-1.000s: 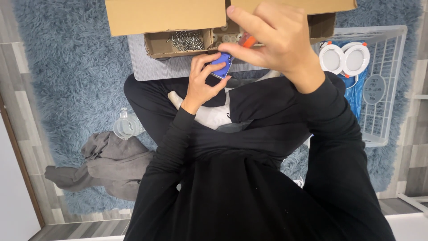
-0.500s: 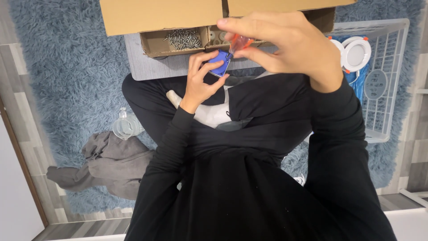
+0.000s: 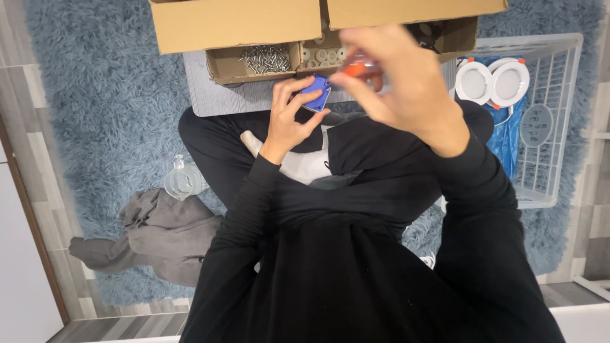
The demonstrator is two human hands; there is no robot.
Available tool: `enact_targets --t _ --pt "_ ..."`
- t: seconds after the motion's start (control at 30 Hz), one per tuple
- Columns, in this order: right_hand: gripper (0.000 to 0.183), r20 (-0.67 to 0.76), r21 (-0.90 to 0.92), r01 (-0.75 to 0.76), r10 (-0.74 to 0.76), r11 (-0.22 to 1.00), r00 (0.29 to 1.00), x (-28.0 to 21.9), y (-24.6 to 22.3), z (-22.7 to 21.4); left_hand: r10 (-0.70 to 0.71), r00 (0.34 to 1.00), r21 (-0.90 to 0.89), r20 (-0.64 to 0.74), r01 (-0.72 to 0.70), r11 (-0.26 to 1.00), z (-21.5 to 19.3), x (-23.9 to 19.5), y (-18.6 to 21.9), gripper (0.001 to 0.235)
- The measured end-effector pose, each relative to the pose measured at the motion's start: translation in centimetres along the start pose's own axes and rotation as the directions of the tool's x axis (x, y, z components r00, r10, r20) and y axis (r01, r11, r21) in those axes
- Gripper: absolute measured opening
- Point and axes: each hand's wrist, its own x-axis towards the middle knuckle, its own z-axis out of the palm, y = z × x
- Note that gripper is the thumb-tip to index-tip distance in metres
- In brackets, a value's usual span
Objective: Assembling small electrical or hardware components using a screwdriver while sitting on the floor.
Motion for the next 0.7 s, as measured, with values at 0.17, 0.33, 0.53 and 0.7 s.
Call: enact_targets --t 0.17,0.33,0.53,0.7 --pt "0.059 -0.197 0.266 0.027 0.027 0.964 0.980 -0.8 0.6 0.2 -0.003 1.000 0.017 -0.018 0.003 1.000 0.3 -0.1 0.1 0.040" --pt "0.052 -0.217 0.330 0.044 0.030 0.943 0.976 -2.5 4.0 6.4 -0.009 0.997 0.082 -0.079 0.015 0.997 1.9 -1.4 -0.8 0.051" --pt "0.035 -0.138 0.320 -0.125 0.176 0.939 0.975 -2.7 4.9 12.1 0.056 0.968 0.215 -0.245 -0.002 0.977 3.8 -1.7 -0.9 0.054" --pt "0.027 -0.410 0.027 0.220 -0.190 0.975 0.892 -1.0 7.5 15.6 0.244 0.921 0.285 -0.305 -0.156 0.946 5.1 -1.8 -3.0 0.047"
